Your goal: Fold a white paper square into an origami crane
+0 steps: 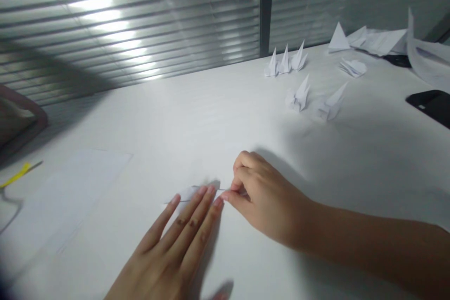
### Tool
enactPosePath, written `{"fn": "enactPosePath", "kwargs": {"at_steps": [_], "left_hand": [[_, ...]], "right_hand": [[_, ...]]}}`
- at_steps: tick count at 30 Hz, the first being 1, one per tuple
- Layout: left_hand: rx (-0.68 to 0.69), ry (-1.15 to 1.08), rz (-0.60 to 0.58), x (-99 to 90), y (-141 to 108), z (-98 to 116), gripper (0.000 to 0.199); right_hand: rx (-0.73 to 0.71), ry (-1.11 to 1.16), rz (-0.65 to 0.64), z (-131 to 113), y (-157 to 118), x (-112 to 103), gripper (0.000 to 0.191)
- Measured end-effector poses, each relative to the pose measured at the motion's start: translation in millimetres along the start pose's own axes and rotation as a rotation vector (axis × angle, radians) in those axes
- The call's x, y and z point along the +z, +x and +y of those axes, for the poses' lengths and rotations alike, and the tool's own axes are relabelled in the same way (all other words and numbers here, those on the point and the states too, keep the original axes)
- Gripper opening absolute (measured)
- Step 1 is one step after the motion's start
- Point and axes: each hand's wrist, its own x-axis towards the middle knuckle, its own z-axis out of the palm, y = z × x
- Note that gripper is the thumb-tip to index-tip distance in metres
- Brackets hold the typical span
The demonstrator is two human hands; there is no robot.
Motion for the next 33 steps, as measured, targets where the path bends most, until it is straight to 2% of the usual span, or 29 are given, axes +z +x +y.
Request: {"fn": "enactPosePath", "kwargs": {"at_steps": [6,13,22,28,33], "left_hand": [[0.062,-0.034,-0.034,-0.8,1.8,-2.8,0.076],[-0.002,-0.161,-0.074,-9.3,4.5,-1.1,0.077],[-0.026,-0.165,-0.165,-11.4,5.8,0.8,0.077],[0.024,-0.188,-0.124,-5.3,5.5,-0.3,0.08],[-0.016,-0.141,-0.138,-6.9,4.7,-0.8,0.079]], "right_hand": [[-0.013,0.063,0.007,3.3,-4.1,-10.9,0.01],[0.017,0.057,-0.013,3.8,-5.7,-15.2,0.01],[0.104,0.084,-0.099,8.7,0.5,-17.9,0.013],[0.148,0.072,-0.206,10.1,3.3,-26.5,0.016],[0.086,0.017,-0.196,8.4,0.3,-29.5,0.015]]}}
